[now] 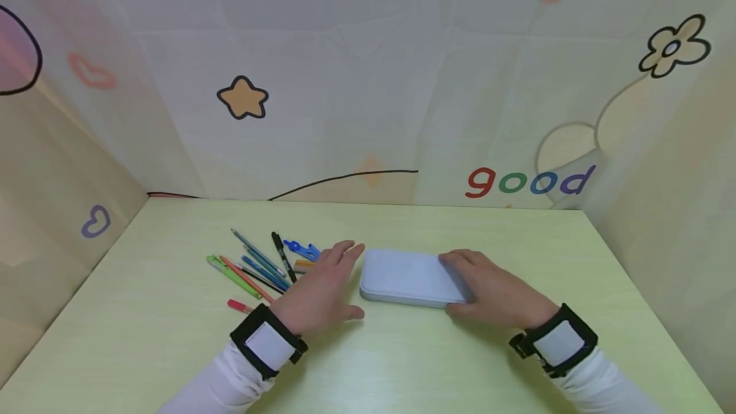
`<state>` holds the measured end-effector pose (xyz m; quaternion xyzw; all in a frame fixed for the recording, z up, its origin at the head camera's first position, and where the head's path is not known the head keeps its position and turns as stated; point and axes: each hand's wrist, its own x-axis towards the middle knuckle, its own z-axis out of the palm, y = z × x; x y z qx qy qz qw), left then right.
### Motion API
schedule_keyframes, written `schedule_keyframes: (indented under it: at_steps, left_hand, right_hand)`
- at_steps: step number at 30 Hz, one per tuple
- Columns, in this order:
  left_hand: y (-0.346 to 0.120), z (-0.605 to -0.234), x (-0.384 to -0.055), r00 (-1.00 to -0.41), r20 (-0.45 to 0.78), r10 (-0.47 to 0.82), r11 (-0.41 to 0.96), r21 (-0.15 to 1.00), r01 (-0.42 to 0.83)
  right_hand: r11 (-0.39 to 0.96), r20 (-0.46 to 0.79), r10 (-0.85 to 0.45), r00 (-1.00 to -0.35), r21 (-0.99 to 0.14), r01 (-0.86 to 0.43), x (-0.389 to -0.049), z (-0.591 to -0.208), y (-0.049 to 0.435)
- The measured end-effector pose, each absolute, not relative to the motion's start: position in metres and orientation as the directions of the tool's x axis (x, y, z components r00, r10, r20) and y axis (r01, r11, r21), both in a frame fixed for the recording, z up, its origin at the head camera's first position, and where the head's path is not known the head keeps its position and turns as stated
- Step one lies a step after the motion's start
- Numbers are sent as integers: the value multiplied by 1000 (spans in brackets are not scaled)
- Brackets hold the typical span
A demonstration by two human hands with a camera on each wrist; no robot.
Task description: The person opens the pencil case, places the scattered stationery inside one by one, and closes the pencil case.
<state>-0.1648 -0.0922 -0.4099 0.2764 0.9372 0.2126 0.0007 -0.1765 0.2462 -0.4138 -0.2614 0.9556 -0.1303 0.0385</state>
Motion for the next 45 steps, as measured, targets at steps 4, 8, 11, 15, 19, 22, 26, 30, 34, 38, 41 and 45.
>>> schedule_keyframes:
  at_steps: [4, 8, 11, 15, 19, 22, 26, 30, 34, 38, 41, 45]
  left_hand:
    - [-86, -411, -170, -843, 99, 528, 764, 377, 523]
    - [-81, -412, -173, -835, 103, 541, 762, 361, 538]
    - [-79, -412, -174, -829, 105, 549, 761, 349, 548]
    - [-77, -413, -175, -826, 97, 555, 763, 337, 552]
    - [-76, -414, -176, -819, 85, 567, 759, 333, 560]
    - [-75, -415, -177, -817, 79, 572, 757, 333, 562]
    - [-75, -415, -177, -818, 74, 571, 758, 337, 559]
    - [-76, -415, -177, -815, 76, 575, 752, 344, 562]
    - [-76, -414, -176, -811, 80, 579, 746, 351, 566]
    - [-76, -414, -176, -811, 76, 581, 746, 350, 567]
    - [-76, -415, -177, -807, 76, 585, 743, 349, 571]
    - [-76, -415, -176, -803, 88, 589, 737, 349, 579]
  right_hand:
    - [822, -5, -521, -854, -272, -500, -175, -412, 241]
    - [811, -2, -538, -843, -272, -517, -174, -410, 236]
    - [810, -7, -543, -840, -270, -521, -175, -410, 232]
    - [807, -10, -548, -836, -268, -526, -175, -410, 228]
    - [802, -5, -554, -832, -270, -532, -175, -410, 225]
    - [801, 0, -555, -832, -269, -534, -175, -411, 225]
    - [803, 0, -551, -834, -272, -530, -175, -412, 225]
    - [809, -8, -543, -839, -272, -521, -175, -413, 225]
    - [806, -4, -543, -840, -284, -519, -174, -413, 226]
    - [804, -6, -543, -840, -291, -518, -173, -412, 227]
    - [809, -16, -539, -842, -289, -512, -174, -413, 228]
    - [807, -21, -543, -839, -290, -515, -174, -413, 230]
